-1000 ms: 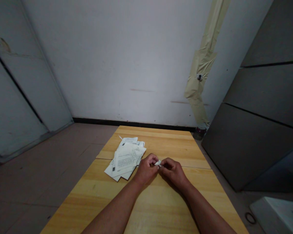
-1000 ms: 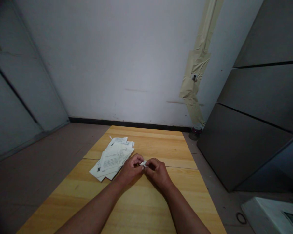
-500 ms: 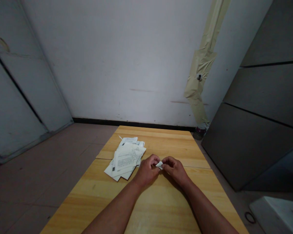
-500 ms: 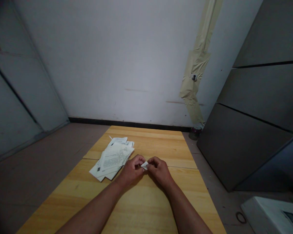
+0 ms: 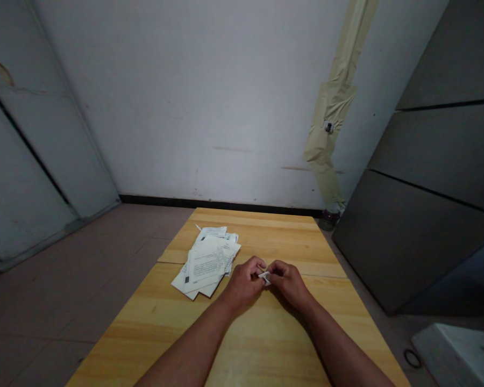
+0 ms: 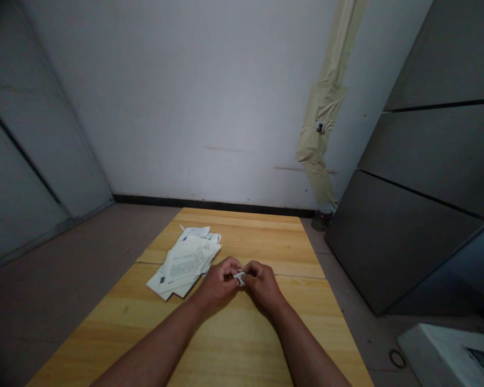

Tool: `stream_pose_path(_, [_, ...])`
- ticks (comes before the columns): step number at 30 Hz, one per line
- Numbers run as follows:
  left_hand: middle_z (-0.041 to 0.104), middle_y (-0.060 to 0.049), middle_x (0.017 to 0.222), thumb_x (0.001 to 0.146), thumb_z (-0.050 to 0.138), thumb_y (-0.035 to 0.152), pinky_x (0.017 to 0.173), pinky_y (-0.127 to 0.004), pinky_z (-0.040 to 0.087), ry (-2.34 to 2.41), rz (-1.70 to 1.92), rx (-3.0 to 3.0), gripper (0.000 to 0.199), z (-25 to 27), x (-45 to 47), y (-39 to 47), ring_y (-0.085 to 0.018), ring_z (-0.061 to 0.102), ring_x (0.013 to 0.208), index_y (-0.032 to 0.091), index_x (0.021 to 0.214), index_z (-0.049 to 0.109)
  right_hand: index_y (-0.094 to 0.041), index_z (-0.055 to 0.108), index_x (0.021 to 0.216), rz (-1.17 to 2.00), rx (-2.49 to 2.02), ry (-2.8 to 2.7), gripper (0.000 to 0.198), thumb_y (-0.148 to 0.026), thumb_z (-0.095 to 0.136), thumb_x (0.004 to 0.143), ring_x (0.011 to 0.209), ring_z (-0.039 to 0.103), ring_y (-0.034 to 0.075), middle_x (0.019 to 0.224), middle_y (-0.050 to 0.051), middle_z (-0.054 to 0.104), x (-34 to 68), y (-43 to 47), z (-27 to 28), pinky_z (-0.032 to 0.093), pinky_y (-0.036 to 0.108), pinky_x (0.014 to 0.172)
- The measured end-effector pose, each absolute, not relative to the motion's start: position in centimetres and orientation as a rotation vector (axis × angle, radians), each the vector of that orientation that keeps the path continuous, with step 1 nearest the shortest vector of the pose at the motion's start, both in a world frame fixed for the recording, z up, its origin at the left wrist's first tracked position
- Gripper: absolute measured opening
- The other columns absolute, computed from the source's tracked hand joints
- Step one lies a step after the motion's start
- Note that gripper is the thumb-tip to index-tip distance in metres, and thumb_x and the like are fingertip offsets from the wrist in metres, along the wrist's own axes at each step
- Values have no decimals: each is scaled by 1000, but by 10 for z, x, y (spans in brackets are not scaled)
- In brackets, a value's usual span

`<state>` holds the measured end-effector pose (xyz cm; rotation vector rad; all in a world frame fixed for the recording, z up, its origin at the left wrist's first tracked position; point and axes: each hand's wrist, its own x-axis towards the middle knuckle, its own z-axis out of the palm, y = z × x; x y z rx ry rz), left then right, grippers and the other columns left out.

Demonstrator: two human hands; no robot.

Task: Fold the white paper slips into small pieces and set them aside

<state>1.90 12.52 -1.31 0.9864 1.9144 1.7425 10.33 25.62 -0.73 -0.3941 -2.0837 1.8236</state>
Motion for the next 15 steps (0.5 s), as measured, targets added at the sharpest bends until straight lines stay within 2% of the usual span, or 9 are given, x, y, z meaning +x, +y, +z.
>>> stream_pose_path(6, [59,5,62,65,64,19,50,-20,32,1750,1839,856,24,-24,14,129,-9,49,54,19,88,57,-17,65,69,1890,-420,-2077,12,-29,65,67,55,49,12,62,-1,59,104,256,-6,38,23,52])
stream_pose_path(9, [56,7,61,63,65,20,50,-19,32,1691,1909,768,27,-23,14,130,-9,47,52,19,88,55,-18,64,80,1912,-394,-2022,18,-29,63,67,59,51,13,68,-1,60,106,255,-1,39,24,54])
stream_pose_path(12, [55,7,60,62,66,21,50,-19,33,1698,1963,678,30,-19,13,130,-8,47,51,20,89,54,-20,60,86,1835,-336,-2062,22,-27,64,66,59,50,12,71,-3,59,107,254,2,39,24,54])
stream_pose_path(15, [57,6,61,61,68,21,51,-19,35,1730,1965,659,34,-18,12,130,-9,50,52,19,93,55,-20,60,82,1710,-253,-2175,17,-25,65,66,60,48,12,72,-3,56,107,252,4,38,23,55])
